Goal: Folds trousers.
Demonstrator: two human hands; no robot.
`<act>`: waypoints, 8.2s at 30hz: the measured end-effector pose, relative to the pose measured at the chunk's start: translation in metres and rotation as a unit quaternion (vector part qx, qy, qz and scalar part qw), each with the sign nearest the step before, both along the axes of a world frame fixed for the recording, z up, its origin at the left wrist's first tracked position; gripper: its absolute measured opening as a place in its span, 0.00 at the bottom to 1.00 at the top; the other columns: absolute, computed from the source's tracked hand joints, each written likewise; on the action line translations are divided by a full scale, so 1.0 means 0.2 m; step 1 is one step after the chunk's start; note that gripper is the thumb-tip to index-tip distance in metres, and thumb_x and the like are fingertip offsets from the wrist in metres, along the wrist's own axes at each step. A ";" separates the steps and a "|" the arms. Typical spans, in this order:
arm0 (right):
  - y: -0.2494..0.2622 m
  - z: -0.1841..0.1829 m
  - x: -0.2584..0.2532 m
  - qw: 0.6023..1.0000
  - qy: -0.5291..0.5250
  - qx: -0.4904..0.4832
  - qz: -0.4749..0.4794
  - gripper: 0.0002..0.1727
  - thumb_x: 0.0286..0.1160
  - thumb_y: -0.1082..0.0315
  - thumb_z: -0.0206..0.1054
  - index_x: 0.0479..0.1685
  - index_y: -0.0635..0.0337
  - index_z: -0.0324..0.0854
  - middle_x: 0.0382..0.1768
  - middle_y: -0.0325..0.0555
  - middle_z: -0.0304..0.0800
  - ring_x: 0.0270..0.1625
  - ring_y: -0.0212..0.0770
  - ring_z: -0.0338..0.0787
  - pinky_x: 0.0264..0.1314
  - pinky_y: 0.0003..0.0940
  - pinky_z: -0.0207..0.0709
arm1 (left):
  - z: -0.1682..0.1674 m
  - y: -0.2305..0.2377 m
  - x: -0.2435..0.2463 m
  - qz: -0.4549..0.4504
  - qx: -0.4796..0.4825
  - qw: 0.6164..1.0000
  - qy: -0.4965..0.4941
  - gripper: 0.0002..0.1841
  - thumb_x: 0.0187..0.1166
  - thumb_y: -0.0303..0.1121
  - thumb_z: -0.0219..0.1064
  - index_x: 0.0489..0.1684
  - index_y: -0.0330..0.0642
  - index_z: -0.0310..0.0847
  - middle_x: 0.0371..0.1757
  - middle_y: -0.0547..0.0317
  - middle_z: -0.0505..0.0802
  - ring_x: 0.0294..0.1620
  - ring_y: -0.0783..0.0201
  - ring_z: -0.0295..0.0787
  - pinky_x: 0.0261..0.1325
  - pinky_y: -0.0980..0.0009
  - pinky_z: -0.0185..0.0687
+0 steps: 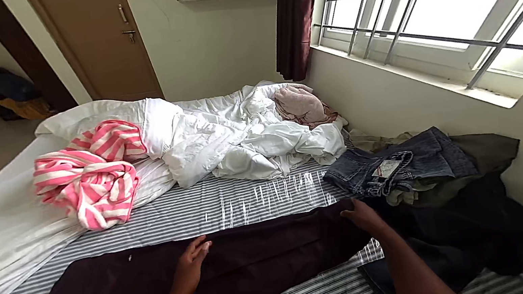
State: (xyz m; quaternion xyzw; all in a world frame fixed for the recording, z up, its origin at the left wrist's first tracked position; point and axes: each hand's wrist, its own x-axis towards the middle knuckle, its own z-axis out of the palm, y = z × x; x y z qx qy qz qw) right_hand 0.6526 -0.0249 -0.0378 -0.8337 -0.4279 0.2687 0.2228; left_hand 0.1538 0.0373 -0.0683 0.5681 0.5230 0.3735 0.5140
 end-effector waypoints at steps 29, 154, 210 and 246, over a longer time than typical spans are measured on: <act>-0.19 -0.11 -0.59 0.972 -0.048 -0.138 0.183 0.27 0.69 0.64 0.74 0.72 0.53 0.79 0.63 0.64 0.86 0.64 0.66 0.87 0.62 0.71 0.80 | -0.13 -0.27 0.72 0.014 -0.213 0.966 0.143 0.33 0.82 0.59 0.65 0.70 0.36 0.78 0.58 0.41 0.93 0.56 0.46 0.93 0.58 0.46 0.88; 0.02 -0.36 -1.02 0.929 -0.245 0.090 0.264 0.40 0.85 0.40 0.55 0.94 0.48 0.59 0.95 0.45 0.54 0.96 0.53 0.51 0.92 0.62 0.49 | -0.05 -0.08 -0.08 0.058 -0.056 0.956 0.283 0.40 0.80 0.43 0.72 0.93 0.46 0.57 0.89 0.39 0.67 0.89 0.44 0.65 0.87 0.49 0.65; -0.02 -0.60 -0.89 0.923 -0.288 0.052 0.251 0.55 0.74 0.16 0.31 0.99 0.37 0.41 0.99 0.39 0.34 0.99 0.51 0.41 0.94 0.65 0.40 | -0.24 0.14 -0.07 0.228 0.075 0.936 0.255 0.17 0.80 0.34 0.73 0.64 0.39 0.85 0.53 0.49 0.95 0.55 0.52 0.93 0.64 0.51 0.86; -0.10 0.48 -0.96 0.926 0.035 0.255 0.277 0.17 0.87 0.48 0.60 0.58 0.43 0.89 0.45 0.29 0.95 0.37 0.29 0.93 0.44 0.35 0.90 | 0.14 -0.02 0.52 -0.060 -0.159 0.985 0.028 0.26 0.84 0.41 0.69 0.73 0.31 0.73 0.64 0.41 0.89 0.65 0.55 0.88 0.72 0.55 0.82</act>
